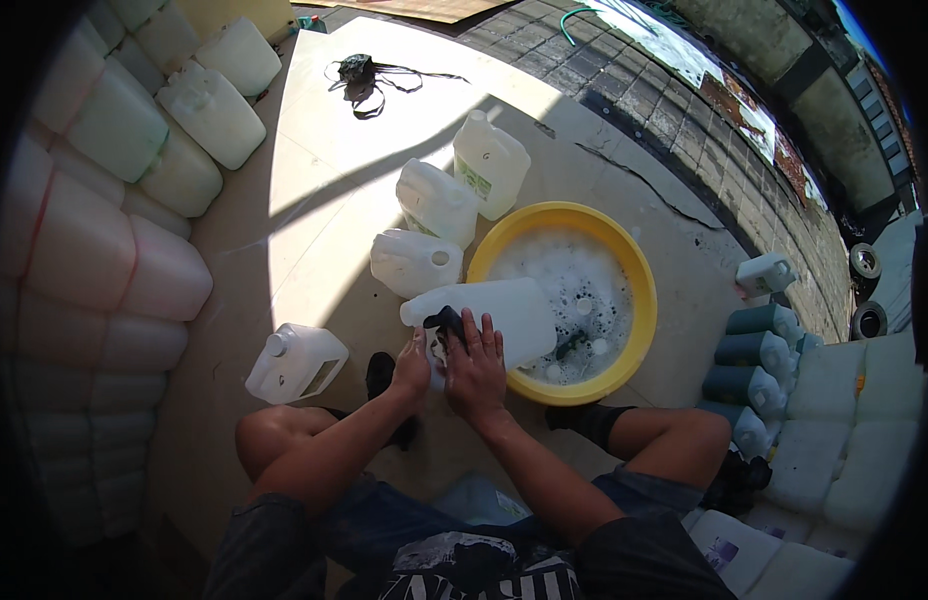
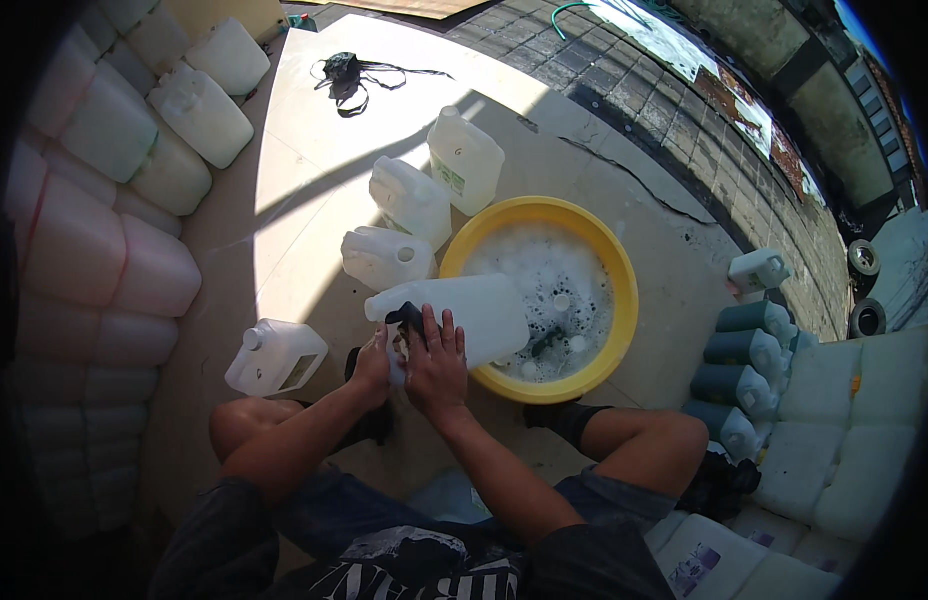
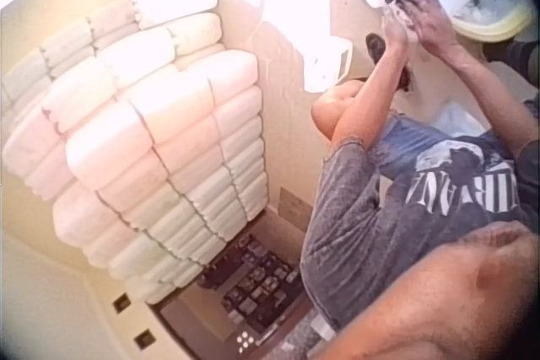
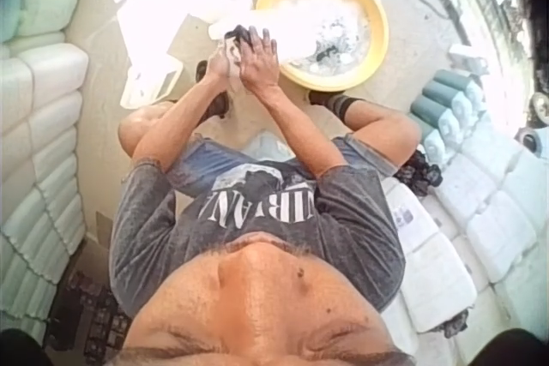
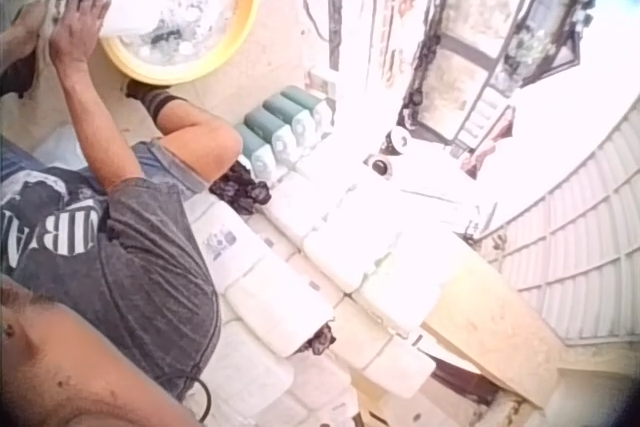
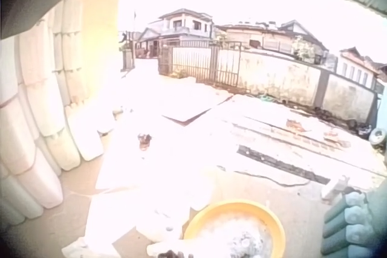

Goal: Washing plastic bottles and caps in a basin of soapy water using a scrub brush.

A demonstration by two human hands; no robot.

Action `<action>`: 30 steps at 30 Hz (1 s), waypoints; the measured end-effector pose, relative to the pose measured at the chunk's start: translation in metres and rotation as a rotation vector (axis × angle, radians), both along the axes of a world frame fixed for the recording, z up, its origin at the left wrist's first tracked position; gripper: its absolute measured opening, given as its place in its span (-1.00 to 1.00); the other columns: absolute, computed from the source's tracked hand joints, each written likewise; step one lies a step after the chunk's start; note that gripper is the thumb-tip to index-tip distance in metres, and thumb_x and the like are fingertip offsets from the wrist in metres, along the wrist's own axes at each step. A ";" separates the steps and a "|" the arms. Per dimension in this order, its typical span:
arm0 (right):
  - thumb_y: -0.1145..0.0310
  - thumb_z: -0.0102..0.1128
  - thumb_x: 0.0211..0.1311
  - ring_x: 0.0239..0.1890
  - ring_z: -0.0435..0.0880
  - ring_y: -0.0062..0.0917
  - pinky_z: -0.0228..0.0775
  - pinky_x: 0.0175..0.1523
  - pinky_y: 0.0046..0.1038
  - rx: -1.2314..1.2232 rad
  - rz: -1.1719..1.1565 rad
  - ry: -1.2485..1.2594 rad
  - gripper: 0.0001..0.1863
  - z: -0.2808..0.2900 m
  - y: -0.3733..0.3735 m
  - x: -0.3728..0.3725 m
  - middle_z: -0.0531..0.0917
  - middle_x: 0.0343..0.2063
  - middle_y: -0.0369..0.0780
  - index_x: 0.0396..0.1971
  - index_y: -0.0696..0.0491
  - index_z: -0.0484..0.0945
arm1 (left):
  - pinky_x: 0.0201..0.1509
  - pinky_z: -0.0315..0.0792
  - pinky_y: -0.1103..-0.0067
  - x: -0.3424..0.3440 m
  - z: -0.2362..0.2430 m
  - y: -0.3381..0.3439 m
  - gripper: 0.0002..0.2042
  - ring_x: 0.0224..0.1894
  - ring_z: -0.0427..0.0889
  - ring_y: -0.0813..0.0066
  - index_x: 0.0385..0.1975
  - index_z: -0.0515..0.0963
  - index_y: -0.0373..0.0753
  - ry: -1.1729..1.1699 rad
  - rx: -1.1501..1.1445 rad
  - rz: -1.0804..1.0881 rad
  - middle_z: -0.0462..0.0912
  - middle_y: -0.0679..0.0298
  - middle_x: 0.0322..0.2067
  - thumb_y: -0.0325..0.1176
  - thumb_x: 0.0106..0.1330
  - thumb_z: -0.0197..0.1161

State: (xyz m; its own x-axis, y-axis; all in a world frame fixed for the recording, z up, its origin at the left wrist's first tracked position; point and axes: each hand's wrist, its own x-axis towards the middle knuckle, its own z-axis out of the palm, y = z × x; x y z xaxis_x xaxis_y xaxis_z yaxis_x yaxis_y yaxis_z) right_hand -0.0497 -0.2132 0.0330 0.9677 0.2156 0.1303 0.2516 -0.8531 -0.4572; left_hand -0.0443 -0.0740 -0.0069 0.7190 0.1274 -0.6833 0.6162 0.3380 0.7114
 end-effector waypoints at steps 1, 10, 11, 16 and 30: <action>0.18 0.08 0.40 0.55 0.10 0.05 -0.02 0.53 0.15 -0.057 -0.010 0.064 -0.42 0.005 0.003 0.018 0.18 0.53 -0.05 0.37 0.08 0.44 | -0.12 0.52 0.46 -0.001 0.004 -0.006 -0.50 -0.27 0.62 0.40 0.04 0.49 -0.39 -0.083 0.138 -0.068 0.57 0.18 -0.29 0.02 0.67 -0.15; 0.38 0.24 0.21 0.32 0.42 0.00 0.16 0.48 0.05 0.244 0.143 -0.251 -0.65 0.000 0.003 0.010 0.53 0.10 -0.08 0.01 0.09 0.61 | -0.42 0.47 0.43 0.004 0.015 0.003 -0.55 -0.53 0.55 0.50 -0.25 0.56 -0.36 -0.016 0.149 0.011 0.51 0.29 -0.55 0.00 0.59 0.09; 0.36 0.26 0.19 0.29 0.41 -0.01 0.12 0.48 0.09 0.249 0.079 -0.183 -0.65 -0.008 -0.003 0.001 0.52 0.06 -0.08 -0.01 0.08 0.59 | -0.42 0.46 0.43 0.005 0.011 0.005 -0.55 -0.53 0.53 0.51 -0.24 0.56 -0.37 0.020 0.108 -0.021 0.52 0.29 -0.55 0.01 0.58 0.11; 0.27 0.21 0.19 0.14 0.38 -0.04 0.03 0.43 0.13 0.292 -0.238 -0.119 -0.63 -0.075 -0.046 0.009 0.48 -0.09 -0.03 -0.02 0.06 0.54 | -0.42 0.40 0.44 0.004 0.006 0.010 -0.61 -0.58 0.48 0.52 -0.28 0.60 -0.41 0.055 0.381 -0.259 0.52 0.29 -0.61 -0.09 0.49 0.29; 0.13 0.16 0.39 0.48 0.22 0.07 -0.01 0.55 0.01 0.277 -0.111 0.018 -0.33 -0.052 -0.004 -0.004 0.33 0.41 0.08 0.38 0.20 0.37 | -0.47 0.40 0.48 0.003 0.007 0.021 -0.69 -0.54 0.53 0.53 -0.19 0.62 -0.35 0.144 0.348 -0.107 0.60 0.31 -0.48 -0.17 0.45 0.35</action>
State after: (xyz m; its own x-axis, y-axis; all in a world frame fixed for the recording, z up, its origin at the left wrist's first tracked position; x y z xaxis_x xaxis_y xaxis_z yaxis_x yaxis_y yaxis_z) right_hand -0.0536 -0.2173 -0.0190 0.9861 0.0674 0.1518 0.1537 -0.7170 -0.6799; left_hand -0.0413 -0.0532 0.0006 0.6407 0.2991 -0.7071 0.7366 0.0204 0.6760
